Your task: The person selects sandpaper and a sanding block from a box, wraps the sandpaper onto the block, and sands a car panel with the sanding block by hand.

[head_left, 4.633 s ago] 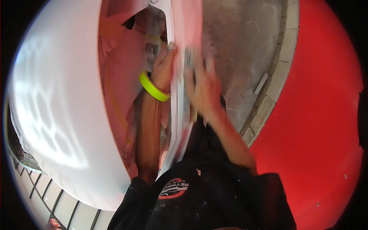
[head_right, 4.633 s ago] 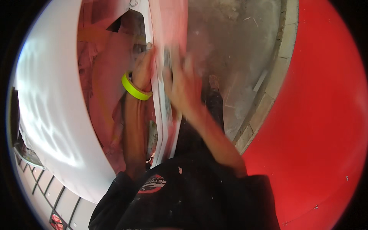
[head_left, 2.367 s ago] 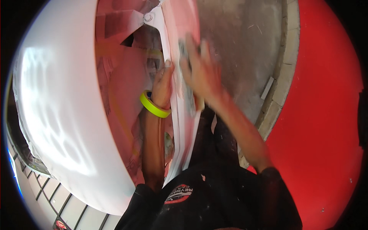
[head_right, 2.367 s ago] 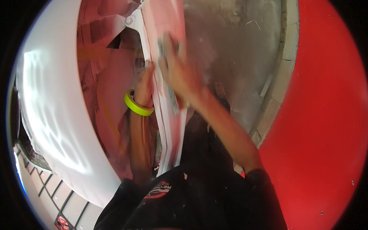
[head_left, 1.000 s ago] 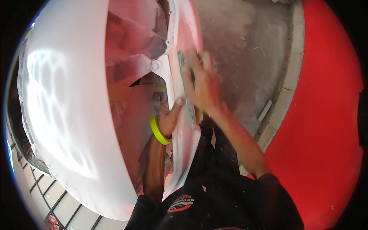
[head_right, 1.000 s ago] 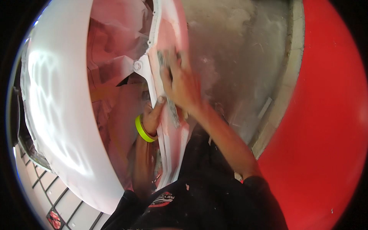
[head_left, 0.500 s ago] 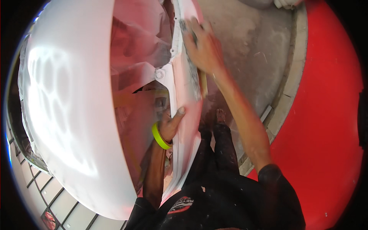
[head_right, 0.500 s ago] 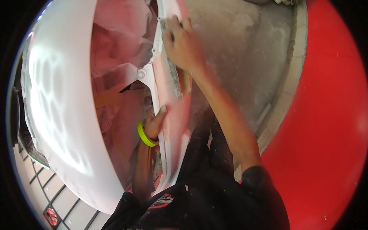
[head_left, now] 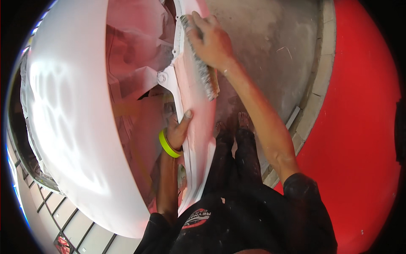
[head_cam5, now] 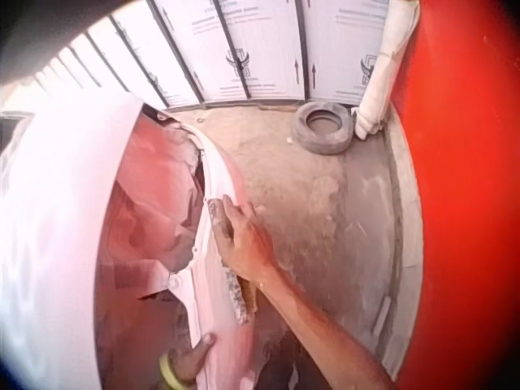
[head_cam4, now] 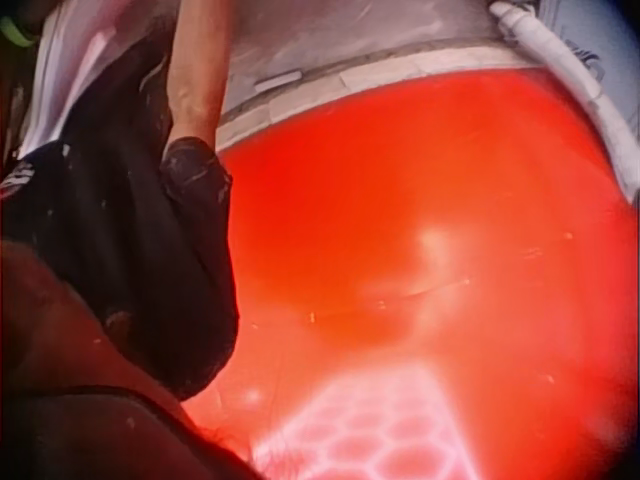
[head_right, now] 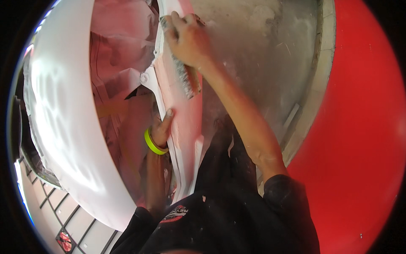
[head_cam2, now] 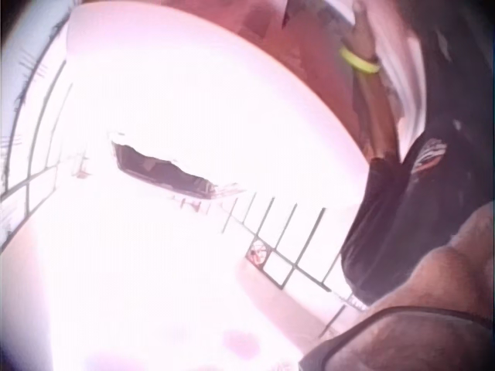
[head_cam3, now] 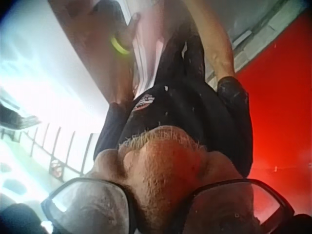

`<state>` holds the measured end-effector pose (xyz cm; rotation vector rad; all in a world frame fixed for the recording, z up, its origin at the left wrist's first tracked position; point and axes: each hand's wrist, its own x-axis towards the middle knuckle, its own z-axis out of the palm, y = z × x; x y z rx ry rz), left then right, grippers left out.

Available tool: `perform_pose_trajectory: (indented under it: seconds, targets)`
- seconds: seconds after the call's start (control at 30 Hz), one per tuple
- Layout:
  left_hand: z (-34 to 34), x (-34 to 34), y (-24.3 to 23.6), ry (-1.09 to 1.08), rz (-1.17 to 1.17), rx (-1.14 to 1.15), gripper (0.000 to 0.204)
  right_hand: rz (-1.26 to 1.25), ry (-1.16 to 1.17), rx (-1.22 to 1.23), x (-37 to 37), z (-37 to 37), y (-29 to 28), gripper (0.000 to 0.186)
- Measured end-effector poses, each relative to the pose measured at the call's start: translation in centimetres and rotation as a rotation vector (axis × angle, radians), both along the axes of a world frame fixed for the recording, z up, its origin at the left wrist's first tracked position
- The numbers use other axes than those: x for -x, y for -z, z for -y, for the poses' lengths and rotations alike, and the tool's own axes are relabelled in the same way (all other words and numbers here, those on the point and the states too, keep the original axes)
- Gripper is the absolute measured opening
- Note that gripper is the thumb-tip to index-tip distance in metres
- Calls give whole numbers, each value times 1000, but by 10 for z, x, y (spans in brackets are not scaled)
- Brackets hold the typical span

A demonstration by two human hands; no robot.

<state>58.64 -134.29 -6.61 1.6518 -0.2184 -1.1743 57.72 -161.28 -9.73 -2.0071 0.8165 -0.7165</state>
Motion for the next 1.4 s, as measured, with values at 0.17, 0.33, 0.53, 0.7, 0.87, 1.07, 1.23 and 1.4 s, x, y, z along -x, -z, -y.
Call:
perform_pose_trajectory:
  seconds: [0.17,0.33,0.53,0.7,0.87,1.07,1.23,1.4]
  targets:
    - [7,38,-31,92,567,-229,50,357,206,-362,110,13,26,56]
    - [39,99,-56,41,671,127,60,169,126,-364,186,-79,15,66]
    - [57,77,-25,61,13,157,37,61,57,-205,186,-130,-41,74]
    - [67,43,-43,75,11,240,35,46,27,-309,178,-122,-79,77]
    - [73,26,-56,12,-112,381,39,208,-146,-728,159,-127,-76,62]
    - [64,9,-71,-4,1146,169,38,214,28,-463,111,-94,-26,68]
    - [41,-20,-32,-245,830,-80,49,160,15,-528,64,-66,-23,73]
    - [64,-40,-38,-198,290,-234,59,55,-12,-244,75,-92,-28,74]
